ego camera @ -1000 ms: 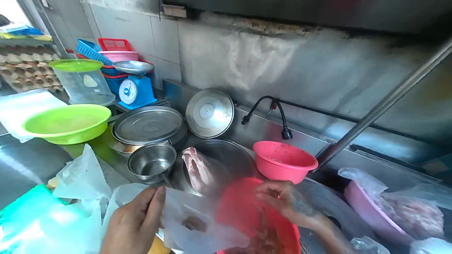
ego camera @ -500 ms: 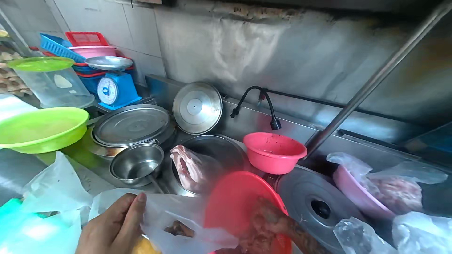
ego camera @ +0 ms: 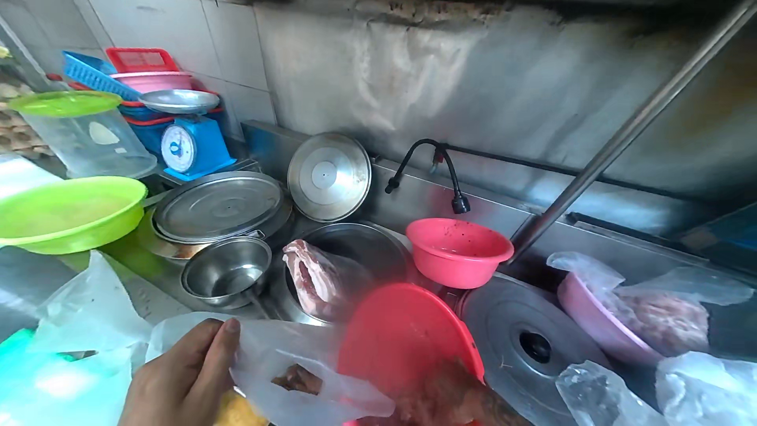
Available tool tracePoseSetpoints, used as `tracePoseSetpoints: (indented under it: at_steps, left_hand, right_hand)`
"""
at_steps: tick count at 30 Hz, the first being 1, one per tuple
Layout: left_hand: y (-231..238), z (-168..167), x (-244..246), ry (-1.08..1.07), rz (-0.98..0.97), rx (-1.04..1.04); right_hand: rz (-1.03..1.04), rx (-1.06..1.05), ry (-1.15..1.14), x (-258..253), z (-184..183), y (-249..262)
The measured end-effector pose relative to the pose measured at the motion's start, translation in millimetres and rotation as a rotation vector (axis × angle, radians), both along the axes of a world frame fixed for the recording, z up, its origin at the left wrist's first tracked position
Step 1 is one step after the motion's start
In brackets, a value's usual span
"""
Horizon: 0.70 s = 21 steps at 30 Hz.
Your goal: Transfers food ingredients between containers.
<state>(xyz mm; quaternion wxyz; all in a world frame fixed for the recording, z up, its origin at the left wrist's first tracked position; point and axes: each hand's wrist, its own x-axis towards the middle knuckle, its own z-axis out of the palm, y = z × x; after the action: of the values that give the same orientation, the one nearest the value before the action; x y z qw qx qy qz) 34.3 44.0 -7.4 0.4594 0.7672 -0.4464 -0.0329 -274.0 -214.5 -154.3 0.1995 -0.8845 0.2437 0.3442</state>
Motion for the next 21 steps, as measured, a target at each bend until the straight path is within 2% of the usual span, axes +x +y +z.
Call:
tracePoseSetpoints:
  at_steps: [4,8,11,14,16,19,21]
  left_hand:
    - [0,1,0,-0.005,-0.004,-0.005]
    - [2,-2,1,0.014,0.008,-0.006]
    - [3,-1,1,0.009,0.016,-0.005]
    - [3,-1,2,0.015,0.019,-0.004]
    - [3,-2,3,0.018,0.016,-0.007]
    - [1,-2,3,0.022,0.009,-0.011]
    - [-1,0,2,0.002,0.002,-0.005]
  right_hand:
    - [0.028,0.071,-0.253,-11,-23,7]
    - [0.02,0.085,-0.225,-15,-29,7]
    - [0.004,0.105,-0.227,-11,-14,0]
    - [-0.202,0.227,-0.451,-10,11,-16]
    - [-0.304,0.229,-0.57,-4,35,-25]
    - [-0.357,0.191,-0.845,7,61,-30]
    - [-0.371,0.181,-0.923,15,65,-35]
